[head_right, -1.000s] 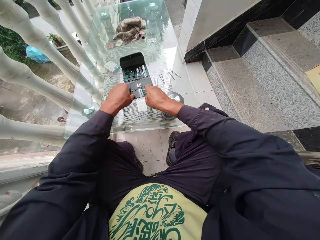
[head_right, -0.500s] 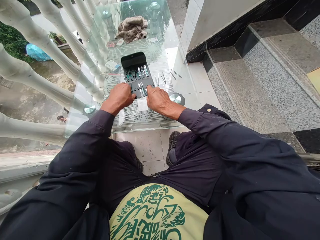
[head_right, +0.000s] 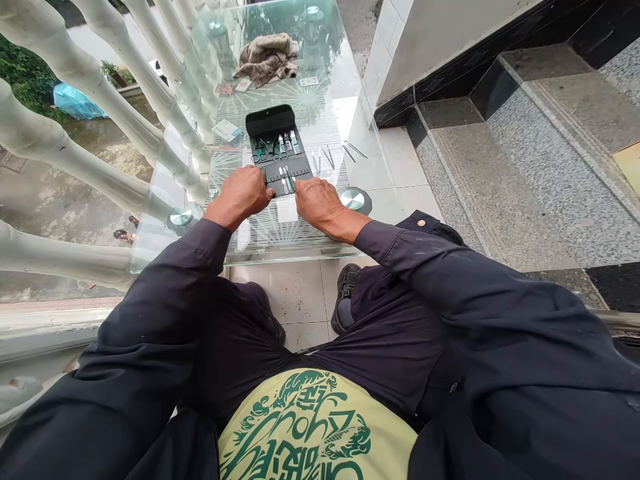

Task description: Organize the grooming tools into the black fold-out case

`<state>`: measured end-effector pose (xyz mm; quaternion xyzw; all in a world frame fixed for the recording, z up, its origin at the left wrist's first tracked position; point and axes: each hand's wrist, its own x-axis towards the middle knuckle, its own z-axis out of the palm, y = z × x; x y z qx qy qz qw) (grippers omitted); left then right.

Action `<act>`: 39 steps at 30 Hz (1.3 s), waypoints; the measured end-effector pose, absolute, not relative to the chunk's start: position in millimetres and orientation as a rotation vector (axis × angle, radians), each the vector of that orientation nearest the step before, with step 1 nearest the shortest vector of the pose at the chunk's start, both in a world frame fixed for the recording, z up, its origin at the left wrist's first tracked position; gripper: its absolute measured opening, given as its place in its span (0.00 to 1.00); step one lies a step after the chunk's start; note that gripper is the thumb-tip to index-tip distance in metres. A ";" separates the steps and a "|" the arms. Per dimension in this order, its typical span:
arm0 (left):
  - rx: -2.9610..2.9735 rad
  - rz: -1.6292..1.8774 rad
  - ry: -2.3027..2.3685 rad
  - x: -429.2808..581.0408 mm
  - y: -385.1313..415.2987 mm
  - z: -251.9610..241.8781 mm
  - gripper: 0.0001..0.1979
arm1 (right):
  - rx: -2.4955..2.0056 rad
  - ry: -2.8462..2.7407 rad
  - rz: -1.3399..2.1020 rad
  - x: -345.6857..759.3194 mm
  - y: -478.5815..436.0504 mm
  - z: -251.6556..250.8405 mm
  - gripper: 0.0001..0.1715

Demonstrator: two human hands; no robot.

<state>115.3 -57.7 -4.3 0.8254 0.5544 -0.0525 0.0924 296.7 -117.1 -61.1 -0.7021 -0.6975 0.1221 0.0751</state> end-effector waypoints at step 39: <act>2.475 -0.166 1.606 111.3 -56.4 -2.8 0.21 | -1.663 -2.529 0.362 366.3 -96.0 -60.6 0.19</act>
